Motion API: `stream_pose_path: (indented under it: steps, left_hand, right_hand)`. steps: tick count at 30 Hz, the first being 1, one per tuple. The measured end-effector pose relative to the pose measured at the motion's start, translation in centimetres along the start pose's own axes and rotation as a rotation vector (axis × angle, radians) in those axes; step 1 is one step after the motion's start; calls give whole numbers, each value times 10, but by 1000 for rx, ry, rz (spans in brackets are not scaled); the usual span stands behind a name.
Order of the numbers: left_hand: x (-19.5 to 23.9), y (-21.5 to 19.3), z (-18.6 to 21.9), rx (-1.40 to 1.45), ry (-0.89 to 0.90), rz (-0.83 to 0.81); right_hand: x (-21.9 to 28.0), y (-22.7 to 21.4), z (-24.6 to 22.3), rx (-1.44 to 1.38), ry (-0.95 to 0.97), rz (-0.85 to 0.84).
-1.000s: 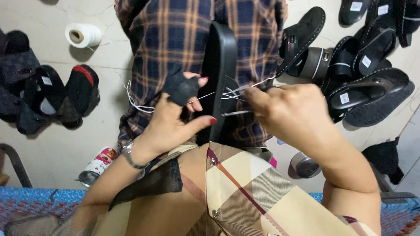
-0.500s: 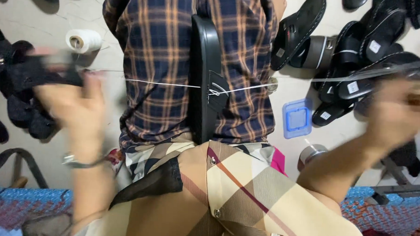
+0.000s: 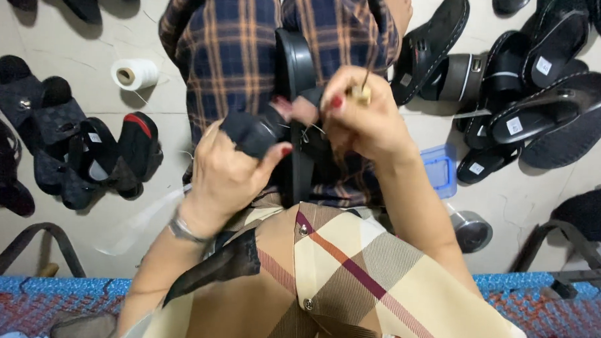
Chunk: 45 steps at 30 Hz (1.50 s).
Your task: The person sits on the floor and sews a black sandal using a needle and white thread. They repeatedly push the needle through the sandal strap and pull the thread tight to secure the stitching. The person also picks up and handles other sandals from the surrounding floor area.
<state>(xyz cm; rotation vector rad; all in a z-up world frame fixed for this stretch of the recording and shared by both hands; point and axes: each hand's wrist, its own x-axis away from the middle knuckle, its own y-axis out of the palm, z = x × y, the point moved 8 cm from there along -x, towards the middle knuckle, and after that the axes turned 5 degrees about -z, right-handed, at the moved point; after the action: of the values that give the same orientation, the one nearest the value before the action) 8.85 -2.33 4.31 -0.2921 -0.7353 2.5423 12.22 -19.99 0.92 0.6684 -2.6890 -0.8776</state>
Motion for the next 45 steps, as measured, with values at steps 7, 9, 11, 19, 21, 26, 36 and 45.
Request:
stream_pose_path:
  steps: [7,9,11,19,21,26,36,45]
  left_hand:
    - [25,13,-2,-572,15,31]
    - [45,23,-4,-261,-24,-116]
    - [66,33,-10,58,-73,-282]
    - [145,-102,-228,-755,-940,-237]
    - [95,-99,-185,-778,-746,-163]
    - [-36,-39,-38,-159,-158,-187]
    - [-50,1,-27,-421,134,-297]
    - [-48,-1,-28,-403,331,-130]
  right_hand:
    - [1,-5,5,-251,1,304]
    - [3,-19,17,-202,17,384]
    - [7,-29,29,-170,46,479]
    - [50,-40,-75,1425,-49,33]
    - [51,-14,-53,1645,45,-140]
    - [41,14,-29,2094,43,-372]
    - [25,24,-41,2015,146,-450]
    - [25,21,-26,1803,112,-424]
